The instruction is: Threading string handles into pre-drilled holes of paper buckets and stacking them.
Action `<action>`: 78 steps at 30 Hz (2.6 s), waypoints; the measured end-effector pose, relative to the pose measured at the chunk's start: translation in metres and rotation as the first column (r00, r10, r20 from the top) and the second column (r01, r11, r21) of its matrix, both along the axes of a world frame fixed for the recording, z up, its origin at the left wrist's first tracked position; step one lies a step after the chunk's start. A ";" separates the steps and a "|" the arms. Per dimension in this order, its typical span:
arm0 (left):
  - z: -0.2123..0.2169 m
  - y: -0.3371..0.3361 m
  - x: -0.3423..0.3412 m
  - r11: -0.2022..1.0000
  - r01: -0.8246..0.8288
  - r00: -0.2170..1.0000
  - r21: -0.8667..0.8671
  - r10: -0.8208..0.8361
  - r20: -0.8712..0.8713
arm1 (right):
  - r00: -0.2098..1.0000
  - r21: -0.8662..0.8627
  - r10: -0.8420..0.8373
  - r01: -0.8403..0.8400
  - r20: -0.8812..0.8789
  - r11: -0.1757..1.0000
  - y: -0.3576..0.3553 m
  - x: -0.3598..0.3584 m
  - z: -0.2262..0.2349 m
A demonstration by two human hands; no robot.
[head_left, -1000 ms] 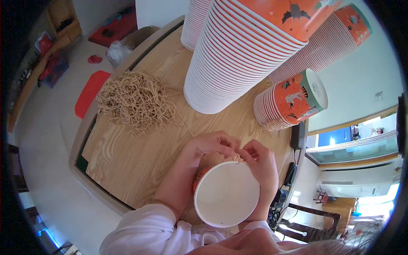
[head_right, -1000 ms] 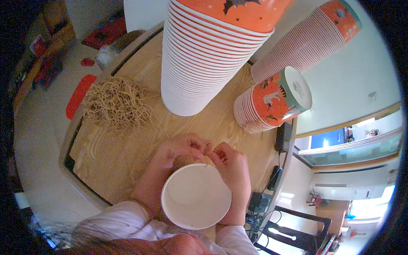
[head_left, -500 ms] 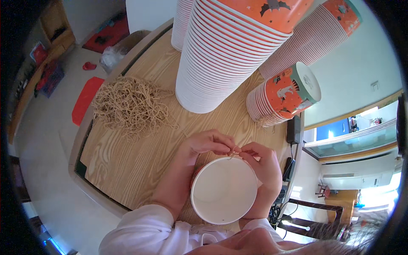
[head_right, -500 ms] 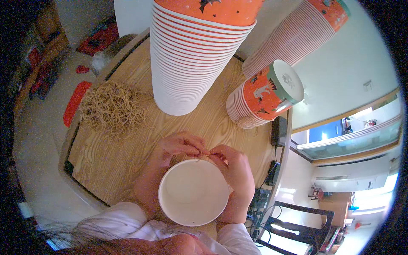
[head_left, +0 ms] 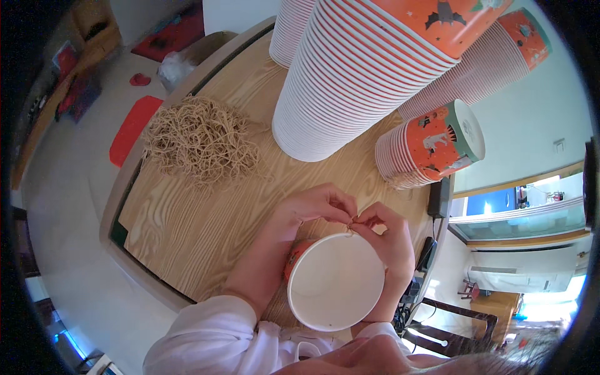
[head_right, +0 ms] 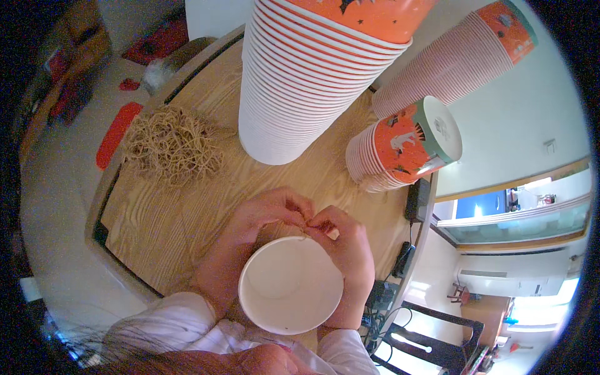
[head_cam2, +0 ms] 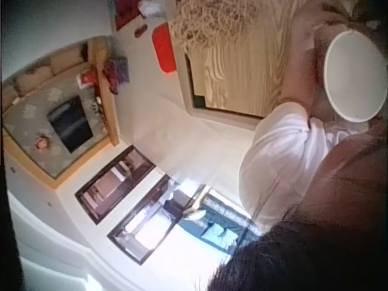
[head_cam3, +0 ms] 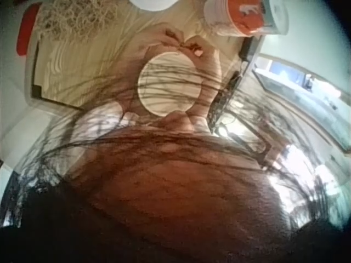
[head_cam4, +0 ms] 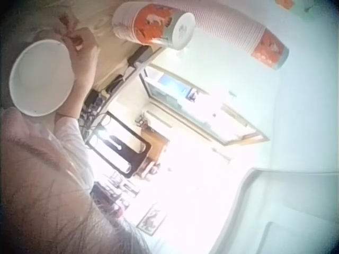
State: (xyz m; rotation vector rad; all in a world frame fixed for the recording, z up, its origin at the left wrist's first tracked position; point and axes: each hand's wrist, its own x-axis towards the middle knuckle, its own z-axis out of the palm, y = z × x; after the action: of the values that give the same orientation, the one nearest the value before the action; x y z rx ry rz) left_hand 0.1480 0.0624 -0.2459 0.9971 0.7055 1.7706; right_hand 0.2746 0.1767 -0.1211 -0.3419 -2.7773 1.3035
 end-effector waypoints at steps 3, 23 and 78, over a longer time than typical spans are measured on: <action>-0.009 0.001 0.000 0.999 0.028 1.000 -0.018 -0.028 0.007 | 1.000 -0.048 0.020 -0.019 0.008 0.999 -0.001 -0.003 -0.004; -0.024 0.009 0.000 0.985 0.141 0.989 0.098 -0.144 0.019 | 0.993 -0.134 0.101 -0.094 0.053 0.987 0.009 -0.005 -0.009; -0.005 0.000 -0.005 0.977 0.161 0.987 -0.142 -0.163 0.001 | 0.967 0.000 0.246 -0.247 0.060 0.969 0.013 0.006 0.006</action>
State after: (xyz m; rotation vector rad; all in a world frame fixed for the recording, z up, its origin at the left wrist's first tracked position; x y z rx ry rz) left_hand 0.1426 0.0619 -0.2513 0.9416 0.7252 1.5531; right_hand 0.2810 0.1900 -0.1147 -0.0341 -2.9513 1.3499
